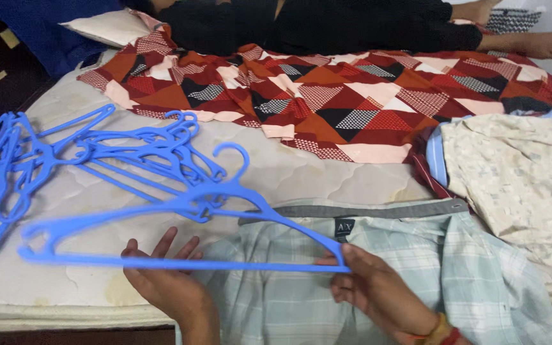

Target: The person unfolds a light blue plaid shirt, buttons it from top to bottom, smooths the collar, and places it on a blue plastic hanger. The shirt remains on the hanger at the end of the clip.

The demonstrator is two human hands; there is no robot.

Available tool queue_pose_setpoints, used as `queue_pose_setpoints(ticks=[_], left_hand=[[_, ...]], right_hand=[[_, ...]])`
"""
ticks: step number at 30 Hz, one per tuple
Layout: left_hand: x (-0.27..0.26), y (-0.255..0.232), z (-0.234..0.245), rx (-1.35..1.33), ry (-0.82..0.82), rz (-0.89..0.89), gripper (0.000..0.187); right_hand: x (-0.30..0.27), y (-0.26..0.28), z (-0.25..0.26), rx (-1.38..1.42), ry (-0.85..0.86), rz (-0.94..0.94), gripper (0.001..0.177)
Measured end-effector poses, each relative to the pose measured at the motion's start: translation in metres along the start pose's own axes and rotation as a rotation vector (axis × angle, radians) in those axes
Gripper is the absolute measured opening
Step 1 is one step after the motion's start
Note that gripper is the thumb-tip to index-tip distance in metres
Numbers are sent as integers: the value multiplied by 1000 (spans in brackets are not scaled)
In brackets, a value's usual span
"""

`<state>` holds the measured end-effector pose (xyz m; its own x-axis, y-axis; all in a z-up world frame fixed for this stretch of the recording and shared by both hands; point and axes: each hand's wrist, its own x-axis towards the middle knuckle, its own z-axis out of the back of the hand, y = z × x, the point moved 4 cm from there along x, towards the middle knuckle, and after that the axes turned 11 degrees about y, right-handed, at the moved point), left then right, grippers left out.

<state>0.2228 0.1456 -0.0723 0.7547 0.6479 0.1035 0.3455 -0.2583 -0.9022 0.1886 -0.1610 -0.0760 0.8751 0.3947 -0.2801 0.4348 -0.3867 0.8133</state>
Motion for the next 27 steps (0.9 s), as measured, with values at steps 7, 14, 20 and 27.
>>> queue_pose_setpoints(ticks=[7,14,20,27], left_hand=[[-13,-9,-21,141,143,116,95],[-5,6,-29,244,293,99,95],[-6,20,-19,236,390,243,82],[-20,23,-32,741,471,55,35]], right_hand=[[-30,-5,72,64,-278,23,35],[-26,14,111,173,-365,93,29],[-43,24,144,80,-560,-21,29],[-61,44,162,-643,-835,152,36]])
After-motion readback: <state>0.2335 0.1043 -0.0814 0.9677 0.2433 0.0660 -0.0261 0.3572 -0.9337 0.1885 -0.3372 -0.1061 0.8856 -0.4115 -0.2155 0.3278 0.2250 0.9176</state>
